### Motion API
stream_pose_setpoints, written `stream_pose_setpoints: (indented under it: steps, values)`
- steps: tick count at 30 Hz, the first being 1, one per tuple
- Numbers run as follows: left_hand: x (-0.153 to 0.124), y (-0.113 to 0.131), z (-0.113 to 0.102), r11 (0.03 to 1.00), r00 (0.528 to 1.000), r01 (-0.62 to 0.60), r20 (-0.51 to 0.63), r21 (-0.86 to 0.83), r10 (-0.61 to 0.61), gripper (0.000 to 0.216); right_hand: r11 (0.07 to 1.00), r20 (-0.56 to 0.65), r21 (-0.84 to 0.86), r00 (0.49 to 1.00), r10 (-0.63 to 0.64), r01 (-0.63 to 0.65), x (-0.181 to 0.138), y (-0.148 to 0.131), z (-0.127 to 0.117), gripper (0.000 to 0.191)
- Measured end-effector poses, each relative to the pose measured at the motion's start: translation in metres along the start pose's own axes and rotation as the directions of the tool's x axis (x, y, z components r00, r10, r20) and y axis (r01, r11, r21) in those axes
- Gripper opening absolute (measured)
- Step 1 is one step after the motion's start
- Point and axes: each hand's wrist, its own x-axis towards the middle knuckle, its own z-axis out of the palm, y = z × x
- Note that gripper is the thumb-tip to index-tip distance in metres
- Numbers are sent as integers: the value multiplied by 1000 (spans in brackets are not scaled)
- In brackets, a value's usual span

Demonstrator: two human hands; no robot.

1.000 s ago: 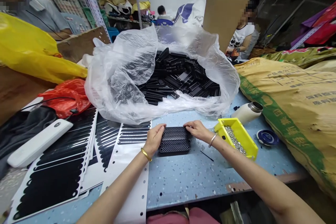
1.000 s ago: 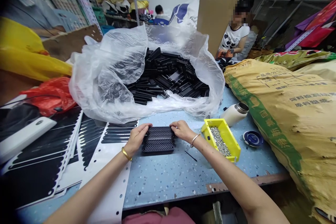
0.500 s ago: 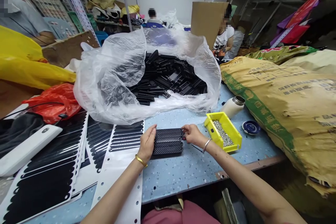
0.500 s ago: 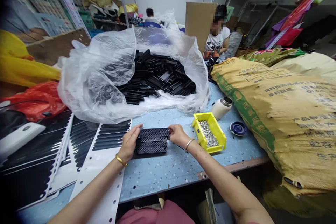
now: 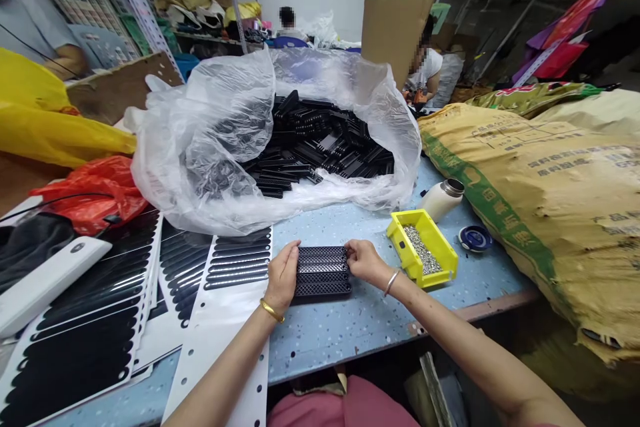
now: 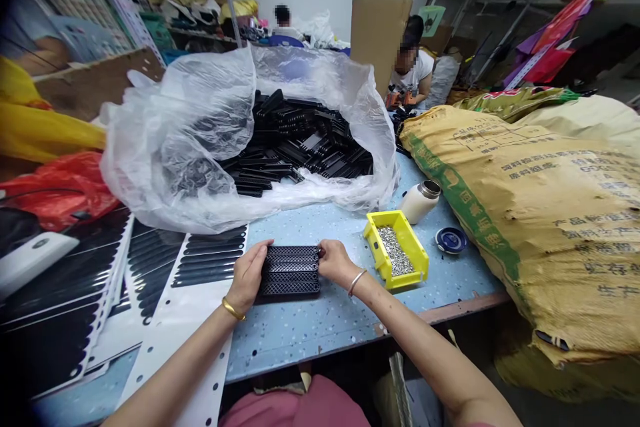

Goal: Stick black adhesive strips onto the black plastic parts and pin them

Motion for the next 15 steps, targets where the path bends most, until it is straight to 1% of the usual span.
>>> stream_pose_setpoints:
  steps: [3,6,8,9,11,12,14,15]
  values:
    - [1,-2,1,1000,1000,-8,17,0,8,48,999,3,-36,1000,16,-16,-1,1,-4,29]
    - [3,-2,-1,1000,1000,-10,2,18,10,46,996,-28,-87,1000,0,-2,-9,2,-15,30]
    - [0,1,-10,998,1000,-23,3,62,23,43,987,-56,-157,997,-49,40,-23,7,-21,24]
    - [-3,3,-17,994,999,-45,17,95,43,41,960,-81,-272,992,-98,72,-32,12,-23,19]
    - [-14,7,-38,972,988,-147,80,181,134,36,882,-75,-456,982,-172,120,-45,29,-23,16]
    - [-22,8,-50,946,970,-230,125,226,206,35,844,-36,-517,981,-190,145,-50,39,-22,19]
    - [-39,5,-76,857,912,-404,207,318,353,35,783,-7,-606,983,-183,141,-53,57,-20,23]
    - [-49,2,-90,810,891,-452,229,374,392,35,763,-23,-634,983,-180,125,-52,64,-19,24]
